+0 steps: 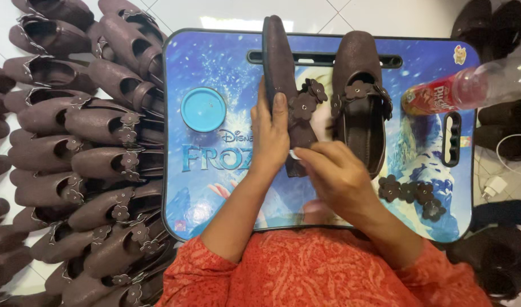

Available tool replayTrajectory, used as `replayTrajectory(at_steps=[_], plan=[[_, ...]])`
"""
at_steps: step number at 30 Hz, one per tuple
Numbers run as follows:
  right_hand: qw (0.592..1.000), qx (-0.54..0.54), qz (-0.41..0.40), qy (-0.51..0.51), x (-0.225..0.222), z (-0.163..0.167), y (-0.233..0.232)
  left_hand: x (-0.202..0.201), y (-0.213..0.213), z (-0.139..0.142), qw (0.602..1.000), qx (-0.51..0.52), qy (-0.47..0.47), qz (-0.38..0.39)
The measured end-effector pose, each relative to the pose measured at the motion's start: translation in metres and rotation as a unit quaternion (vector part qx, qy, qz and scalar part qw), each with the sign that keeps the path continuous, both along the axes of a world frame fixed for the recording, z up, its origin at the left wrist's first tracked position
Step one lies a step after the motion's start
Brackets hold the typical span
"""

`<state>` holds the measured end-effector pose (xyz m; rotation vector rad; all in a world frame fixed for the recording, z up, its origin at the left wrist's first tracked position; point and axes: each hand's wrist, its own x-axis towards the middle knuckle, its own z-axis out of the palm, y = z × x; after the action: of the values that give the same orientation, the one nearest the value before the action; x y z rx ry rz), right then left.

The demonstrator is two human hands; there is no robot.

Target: The person wipes a pair of brown shoes with a white cloth, repeatedly applying liquid from a bottle to the cloth and cleaning the exterior and interior surfaces. The shoes are handled one at a time, turned over, and wiped on multiple sides before being placed back on the tray.

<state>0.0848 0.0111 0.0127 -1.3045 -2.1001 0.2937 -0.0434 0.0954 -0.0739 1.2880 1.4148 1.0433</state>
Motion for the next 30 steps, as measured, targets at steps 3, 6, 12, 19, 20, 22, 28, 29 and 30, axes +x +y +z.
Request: replayTrajectory(at_steps=[3, 6, 12, 19, 20, 22, 28, 29, 30], plan=[[0.999, 0.012, -0.002, -0.033, -0.006, -0.019, -0.011, 0.001, 0.0, 0.002, 1.0, 0.011, 0.011, 0.001], [0.996, -0.001, 0.031, -0.087, -0.011, -0.035, -0.032, 0.001, 0.001, 0.002, 0.999, 0.021, 0.024, 0.005], [0.999, -0.002, 0.039, -0.033, -0.003, -0.032, -0.042, 0.003, 0.0, 0.002, 0.999, 0.003, 0.044, 0.003], [0.992, 0.11, -0.031, -0.057, -0.019, -0.034, -0.02, 0.005, -0.002, 0.002, 0.999, -0.01, 0.042, 0.015], [0.989, 0.124, -0.036, -0.07, -0.022, -0.039, -0.019, 0.005, -0.002, 0.003, 0.999, -0.009, 0.048, 0.016], [0.986, 0.136, -0.043, -0.086, -0.022, -0.047, -0.023, 0.005, -0.003, 0.005, 0.998, -0.01, 0.054, 0.015], [0.988, 0.129, -0.039, -0.08, -0.012, -0.056, -0.044, 0.005, -0.003, 0.01, 0.997, -0.042, 0.065, 0.004], [0.988, 0.127, -0.038, -0.079, -0.013, -0.056, -0.046, 0.004, -0.004, 0.01, 0.997, -0.038, 0.066, 0.008], [0.988, 0.126, -0.037, -0.078, -0.014, -0.056, -0.048, 0.004, -0.005, 0.009, 0.997, -0.034, 0.066, 0.01]])
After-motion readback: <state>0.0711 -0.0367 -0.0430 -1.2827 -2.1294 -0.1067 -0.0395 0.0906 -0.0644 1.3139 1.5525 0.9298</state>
